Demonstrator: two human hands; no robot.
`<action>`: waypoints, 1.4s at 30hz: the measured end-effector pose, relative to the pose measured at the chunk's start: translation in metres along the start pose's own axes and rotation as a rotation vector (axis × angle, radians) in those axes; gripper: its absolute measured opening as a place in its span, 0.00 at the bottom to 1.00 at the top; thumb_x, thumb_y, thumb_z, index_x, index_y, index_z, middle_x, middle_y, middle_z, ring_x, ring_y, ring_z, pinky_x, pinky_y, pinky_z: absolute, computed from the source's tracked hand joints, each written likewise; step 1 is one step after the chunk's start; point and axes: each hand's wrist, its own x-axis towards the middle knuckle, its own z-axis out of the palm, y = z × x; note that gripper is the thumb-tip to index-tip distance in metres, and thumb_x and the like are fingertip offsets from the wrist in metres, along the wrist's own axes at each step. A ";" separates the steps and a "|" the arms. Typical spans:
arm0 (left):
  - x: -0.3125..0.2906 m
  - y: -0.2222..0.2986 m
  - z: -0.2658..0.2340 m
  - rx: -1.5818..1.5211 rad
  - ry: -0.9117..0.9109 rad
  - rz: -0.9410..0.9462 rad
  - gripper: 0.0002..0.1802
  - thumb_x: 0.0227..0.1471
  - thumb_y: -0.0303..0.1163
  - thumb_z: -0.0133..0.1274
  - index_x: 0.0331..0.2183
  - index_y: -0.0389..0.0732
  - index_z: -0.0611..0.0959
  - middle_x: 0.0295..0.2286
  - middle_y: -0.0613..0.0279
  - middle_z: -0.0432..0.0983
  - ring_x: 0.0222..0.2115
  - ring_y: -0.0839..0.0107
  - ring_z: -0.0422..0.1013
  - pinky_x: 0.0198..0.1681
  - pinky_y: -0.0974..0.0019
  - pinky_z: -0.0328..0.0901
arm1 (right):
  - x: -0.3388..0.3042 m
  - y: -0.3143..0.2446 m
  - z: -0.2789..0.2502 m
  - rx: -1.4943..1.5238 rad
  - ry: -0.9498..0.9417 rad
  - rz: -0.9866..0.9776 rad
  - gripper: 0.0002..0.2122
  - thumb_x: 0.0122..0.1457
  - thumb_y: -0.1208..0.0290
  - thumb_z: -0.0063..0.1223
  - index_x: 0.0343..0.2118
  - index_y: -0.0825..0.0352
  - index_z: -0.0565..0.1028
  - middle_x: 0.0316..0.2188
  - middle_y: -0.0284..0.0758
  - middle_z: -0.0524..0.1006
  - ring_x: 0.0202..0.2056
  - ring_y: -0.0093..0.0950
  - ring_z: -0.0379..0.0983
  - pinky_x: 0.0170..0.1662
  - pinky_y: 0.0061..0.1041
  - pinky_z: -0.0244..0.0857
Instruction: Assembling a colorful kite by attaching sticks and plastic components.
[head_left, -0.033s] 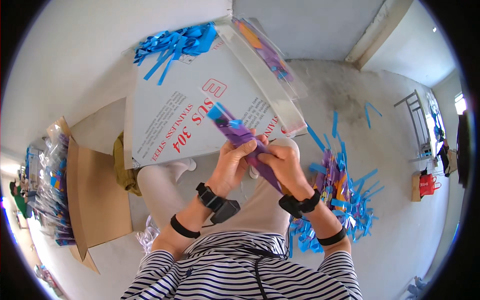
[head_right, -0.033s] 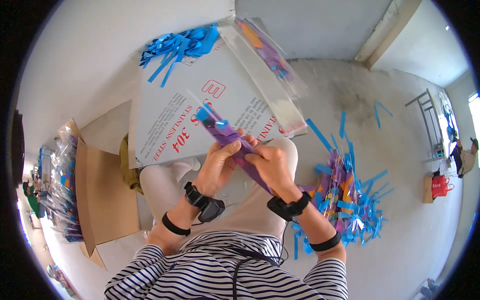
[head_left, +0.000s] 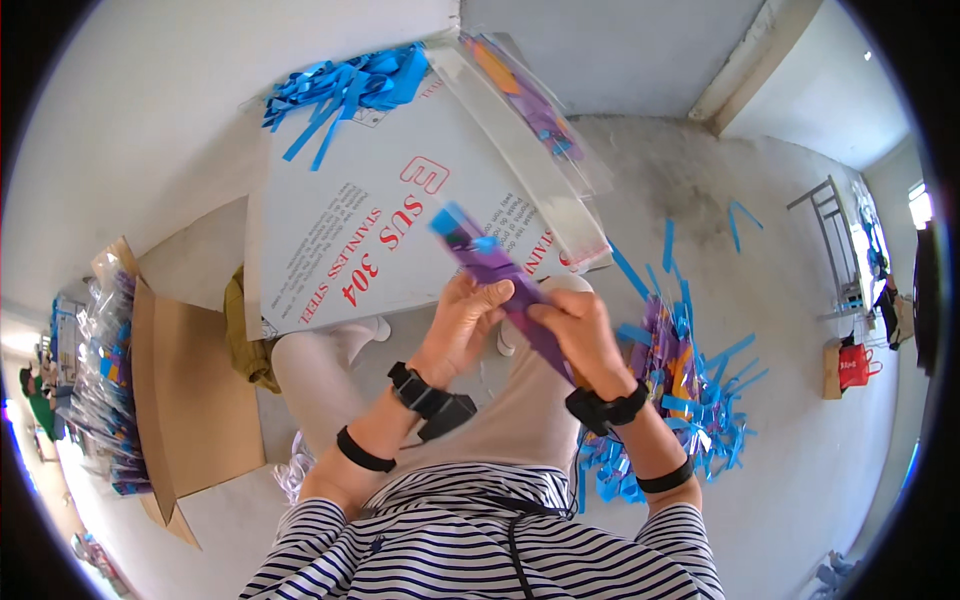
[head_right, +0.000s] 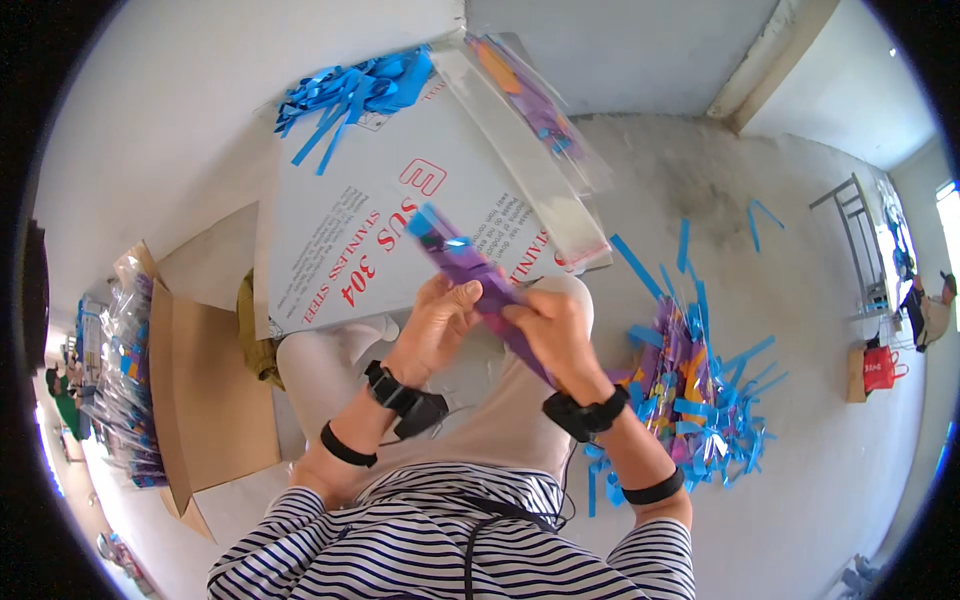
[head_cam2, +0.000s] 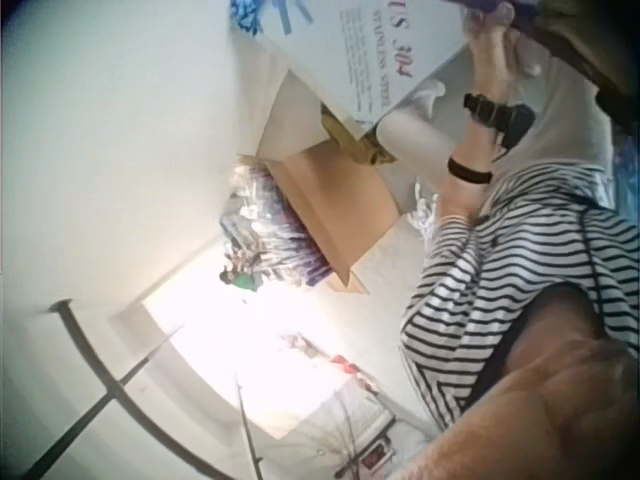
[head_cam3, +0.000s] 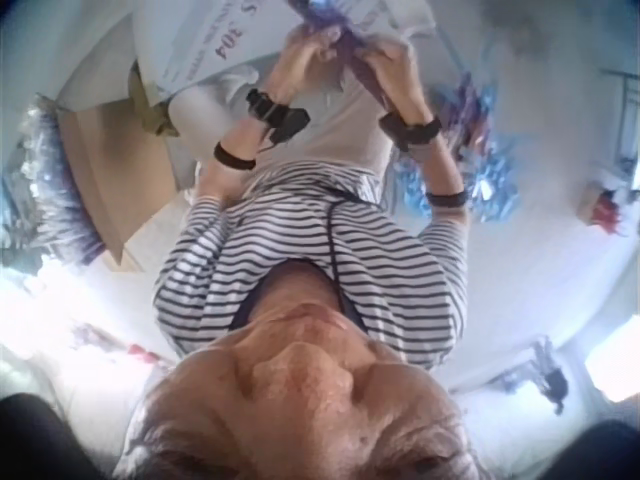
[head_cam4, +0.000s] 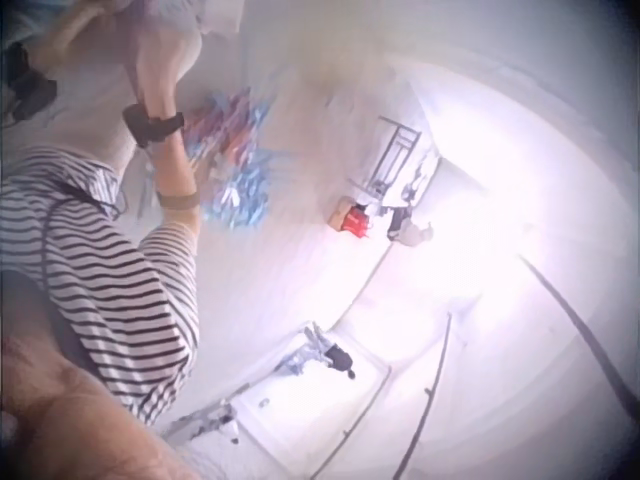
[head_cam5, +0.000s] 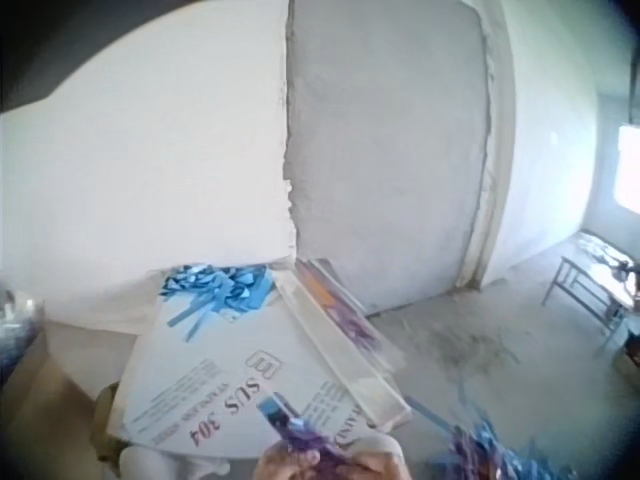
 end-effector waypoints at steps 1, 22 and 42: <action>0.013 -0.010 -0.002 0.105 0.075 0.057 0.32 0.53 0.29 0.65 0.56 0.33 0.71 0.47 0.55 0.76 0.52 0.66 0.71 0.56 0.60 0.66 | 0.002 0.026 -0.025 -0.084 0.085 0.028 0.07 0.54 0.74 0.61 0.28 0.74 0.79 0.18 0.29 0.73 0.22 0.16 0.64 0.25 0.24 0.60; 0.262 -0.071 0.038 1.586 -0.040 0.472 0.09 0.39 0.34 0.68 0.18 0.42 0.84 0.27 0.59 0.78 0.35 0.60 0.74 0.37 0.55 0.67 | -0.015 0.094 -0.128 0.541 0.448 0.338 0.06 0.63 0.72 0.56 0.30 0.68 0.79 0.23 0.36 0.82 0.22 0.26 0.81 0.23 0.21 0.73; 0.073 -0.074 0.014 1.336 -0.173 0.621 0.07 0.44 0.29 0.65 0.23 0.39 0.82 0.26 0.59 0.75 0.33 0.56 0.72 0.37 0.55 0.67 | 0.001 0.062 -0.093 0.277 0.067 0.365 0.08 0.60 0.73 0.59 0.25 0.71 0.78 0.21 0.29 0.75 0.21 0.16 0.71 0.24 0.17 0.66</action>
